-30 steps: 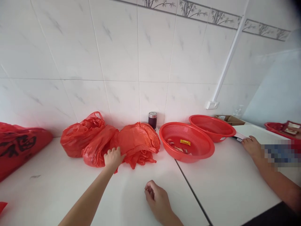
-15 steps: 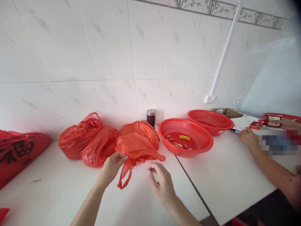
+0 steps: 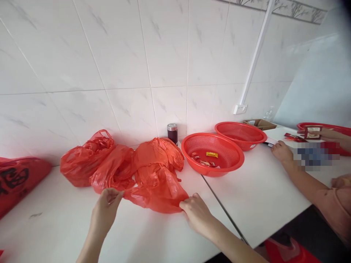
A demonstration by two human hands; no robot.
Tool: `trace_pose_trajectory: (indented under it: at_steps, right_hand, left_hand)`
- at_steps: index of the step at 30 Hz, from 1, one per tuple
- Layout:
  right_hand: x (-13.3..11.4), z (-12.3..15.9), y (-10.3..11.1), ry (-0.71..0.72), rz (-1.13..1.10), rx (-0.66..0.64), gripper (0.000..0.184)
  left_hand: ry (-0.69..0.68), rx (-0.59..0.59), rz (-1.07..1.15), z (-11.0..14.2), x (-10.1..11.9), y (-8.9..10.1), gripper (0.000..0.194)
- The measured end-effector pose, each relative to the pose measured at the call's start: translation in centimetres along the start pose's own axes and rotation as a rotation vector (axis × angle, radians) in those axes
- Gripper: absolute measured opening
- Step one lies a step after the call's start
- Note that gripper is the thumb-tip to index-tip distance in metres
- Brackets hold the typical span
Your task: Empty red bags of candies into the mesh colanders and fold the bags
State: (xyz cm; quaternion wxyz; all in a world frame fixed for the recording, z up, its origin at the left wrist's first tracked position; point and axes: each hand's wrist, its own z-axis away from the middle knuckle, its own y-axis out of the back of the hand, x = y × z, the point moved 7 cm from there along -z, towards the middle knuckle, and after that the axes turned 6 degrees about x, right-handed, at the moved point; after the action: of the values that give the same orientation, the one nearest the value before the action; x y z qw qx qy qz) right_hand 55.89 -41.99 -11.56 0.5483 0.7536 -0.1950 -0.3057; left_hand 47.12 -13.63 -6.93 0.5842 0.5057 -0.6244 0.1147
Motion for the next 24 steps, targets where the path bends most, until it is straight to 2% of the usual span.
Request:
trace_pose_trajectory:
  at_steps: [2,5,7,10,11,13,15,17,19,20,23,24]
  right_hand:
    - [-0.7,0.3,0.9,-0.010,-0.030,-0.007,0.006]
    - [-2.6,0.6,1.8,-0.013,-0.048,0.004,0.030]
    - [-4.3,0.9,1.3,0.019,-0.036,-0.017,0.034]
    - [-6.1,1.4,-0.4,0.072,-0.009,-0.042,0.028]
    - [-6.1,1.5,-0.7,0.073,-0.007,-0.034,0.027]
    - [-5.3,1.5,-0.8,0.042,-0.008,-0.009,0.028]
    - [-3.0,1.3,0.2,-0.053,0.010,0.001,0.031]
    - [-0.4,1.3,1.6,-0.151,0.041,-0.028,0.028]
    - [1.3,1.5,2.9,-0.189,0.045,-0.087,0.025]
    - [1.8,1.7,3.3,-0.188,0.037,-0.119,0.026]
    - [2.5,2.1,4.2,-0.196,0.008,-0.185,0.038]
    - [2.6,2.2,4.3,-0.209,0.005,-0.197,0.038]
  left_hand:
    - [-0.041,0.038,0.018,1.9,1.6,-0.4,0.040]
    - [-0.222,0.073,-0.033,6.4,4.7,-2.8,0.044]
    - [-0.303,0.054,-0.185,9.2,5.1,-5.3,0.043]
    - [-0.293,-0.041,-0.393,11.2,2.1,-8.4,0.036]
    - [-0.299,-0.093,-0.390,11.3,0.8,-8.9,0.043]
    - [-0.295,-0.163,-0.316,10.7,-1.6,-8.6,0.058]
    - [-0.215,-0.170,-0.245,9.4,-3.4,-6.6,0.067]
    - [-0.083,-0.147,-0.221,7.9,-4.6,-3.8,0.073]
    - [0.049,-0.160,-0.166,7.1,-4.8,-1.6,0.077]
    - [0.121,-0.204,-0.088,7.0,-4.7,-1.0,0.075]
    - [0.463,-0.403,0.345,8.3,-4.2,-1.6,0.039]
    - [0.603,-0.430,0.503,9.0,-3.9,-2.0,0.028]
